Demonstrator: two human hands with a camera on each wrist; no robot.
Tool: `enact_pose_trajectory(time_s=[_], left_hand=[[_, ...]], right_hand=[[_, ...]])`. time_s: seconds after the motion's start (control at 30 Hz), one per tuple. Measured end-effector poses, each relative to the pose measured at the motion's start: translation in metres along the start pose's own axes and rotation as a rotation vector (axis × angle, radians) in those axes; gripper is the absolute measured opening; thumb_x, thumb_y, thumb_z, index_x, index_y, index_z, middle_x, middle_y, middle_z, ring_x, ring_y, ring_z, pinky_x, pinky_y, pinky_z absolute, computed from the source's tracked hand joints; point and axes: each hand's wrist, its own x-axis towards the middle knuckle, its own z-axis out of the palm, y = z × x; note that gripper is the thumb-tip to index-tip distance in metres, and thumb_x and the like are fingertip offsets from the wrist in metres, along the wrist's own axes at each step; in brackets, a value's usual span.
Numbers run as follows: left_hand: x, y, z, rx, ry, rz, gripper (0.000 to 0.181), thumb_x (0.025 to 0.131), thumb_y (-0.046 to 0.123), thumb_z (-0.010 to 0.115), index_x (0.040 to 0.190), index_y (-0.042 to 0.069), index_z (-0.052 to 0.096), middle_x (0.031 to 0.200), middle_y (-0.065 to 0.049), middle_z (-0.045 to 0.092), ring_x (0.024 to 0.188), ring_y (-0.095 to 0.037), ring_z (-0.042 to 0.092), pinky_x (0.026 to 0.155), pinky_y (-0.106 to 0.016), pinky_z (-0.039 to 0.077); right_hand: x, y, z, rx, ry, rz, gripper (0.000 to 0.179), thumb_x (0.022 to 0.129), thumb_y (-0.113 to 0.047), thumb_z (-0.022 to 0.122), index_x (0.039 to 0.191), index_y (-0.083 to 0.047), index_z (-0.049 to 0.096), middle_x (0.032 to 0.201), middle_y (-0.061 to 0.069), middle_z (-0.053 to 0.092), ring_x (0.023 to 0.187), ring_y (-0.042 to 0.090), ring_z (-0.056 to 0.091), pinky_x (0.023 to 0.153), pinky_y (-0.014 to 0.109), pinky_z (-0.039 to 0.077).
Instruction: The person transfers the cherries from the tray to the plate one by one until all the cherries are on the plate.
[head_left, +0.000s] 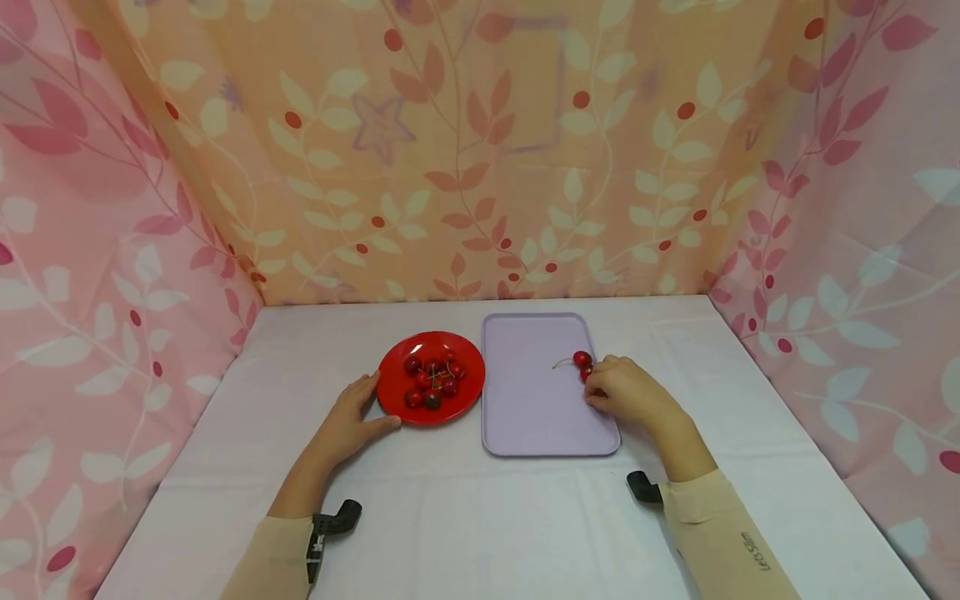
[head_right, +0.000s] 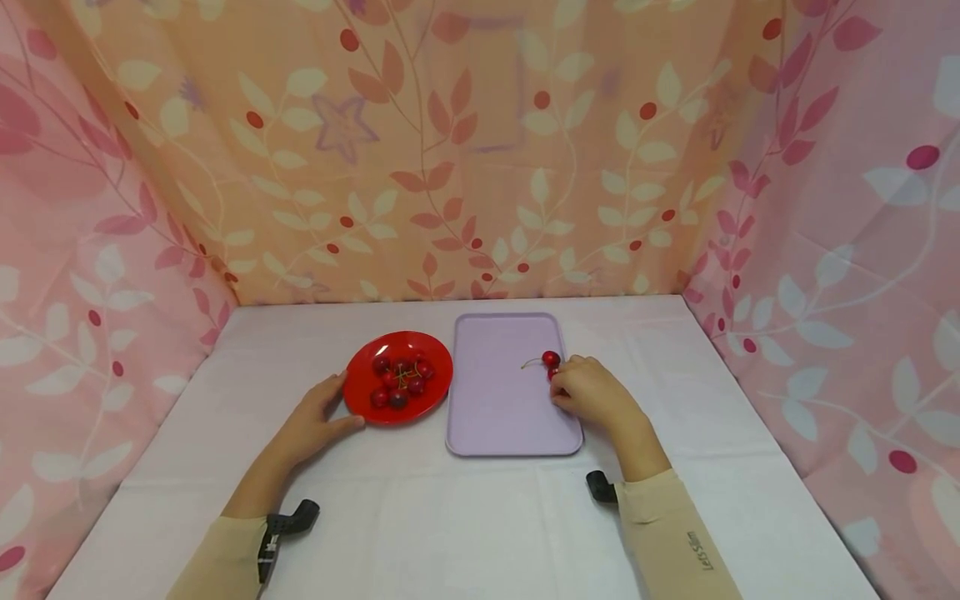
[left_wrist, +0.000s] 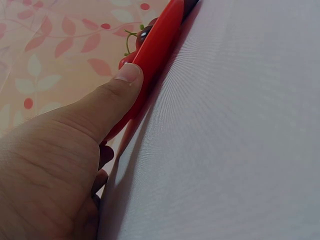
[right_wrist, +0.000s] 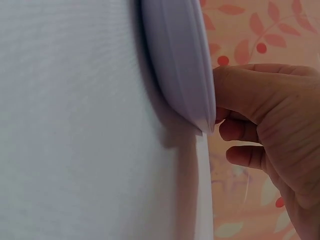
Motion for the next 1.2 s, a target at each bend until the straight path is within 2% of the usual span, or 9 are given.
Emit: enact_pose_trajectory(time_s=[0.27,0.4,0.63,1.0,1.2], left_hand=[[0.001,-0.002,0.0,0.01,-0.006,-0.003,0.109,0.08,0.061,0.079,0.164,0.016,0.026,0.168,-0.015,0.028,0.156,-0.041,0.018,0.119,-0.068,0.024],[0.001,-0.001,0.0,0.009,-0.005,-0.004,0.108,0.08,0.06,0.079,0.164,0.017,0.026,0.168,-0.015,0.028,0.156,-0.041,0.018,0.119,-0.068,0.024],[0.001,0.001,0.0,0.001,-0.011,0.001,0.108,0.081,0.06,0.079,0.164,0.015,0.026,0.168,-0.014,0.028,0.156,-0.04,0.018,0.119,-0.068,0.024],[0.001,0.002,-0.002,0.008,-0.012,0.003,0.109,0.081,0.061,0.079,0.164,0.014,0.026,0.168,-0.015,0.027,0.156,-0.04,0.017,0.12,-0.068,0.023],[0.002,0.001,-0.002,0.005,-0.013,-0.001,0.108,0.081,0.061,0.079,0.164,0.016,0.025,0.168,-0.014,0.027,0.156,-0.039,0.017,0.119,-0.068,0.023]], right_hand=[[0.002,0.001,0.003,-0.031,0.011,-0.01,0.014,0.081,-0.018,0.085,0.078,-0.021,0.072,0.08,-0.009,0.064,0.08,0.015,0.052,0.077,0.038,0.045],[0.002,0.001,0.004,-0.023,0.053,-0.022,0.013,0.082,-0.017,0.083,0.077,-0.021,0.071,0.08,-0.008,0.064,0.079,0.016,0.053,0.073,0.038,0.045],[0.005,-0.002,0.002,0.1,0.162,0.017,0.011,0.081,-0.013,0.075,0.079,-0.02,0.067,0.075,-0.01,0.057,0.078,0.013,0.05,0.077,0.037,0.044],[0.011,-0.015,-0.008,0.285,0.207,0.035,0.021,0.081,-0.007,0.075,0.078,-0.023,0.062,0.079,-0.011,0.059,0.083,0.01,0.051,0.076,0.03,0.044],[0.015,-0.02,-0.012,0.304,0.22,0.001,0.021,0.082,-0.006,0.072,0.078,-0.024,0.061,0.081,-0.013,0.059,0.085,0.01,0.052,0.078,0.029,0.046]])
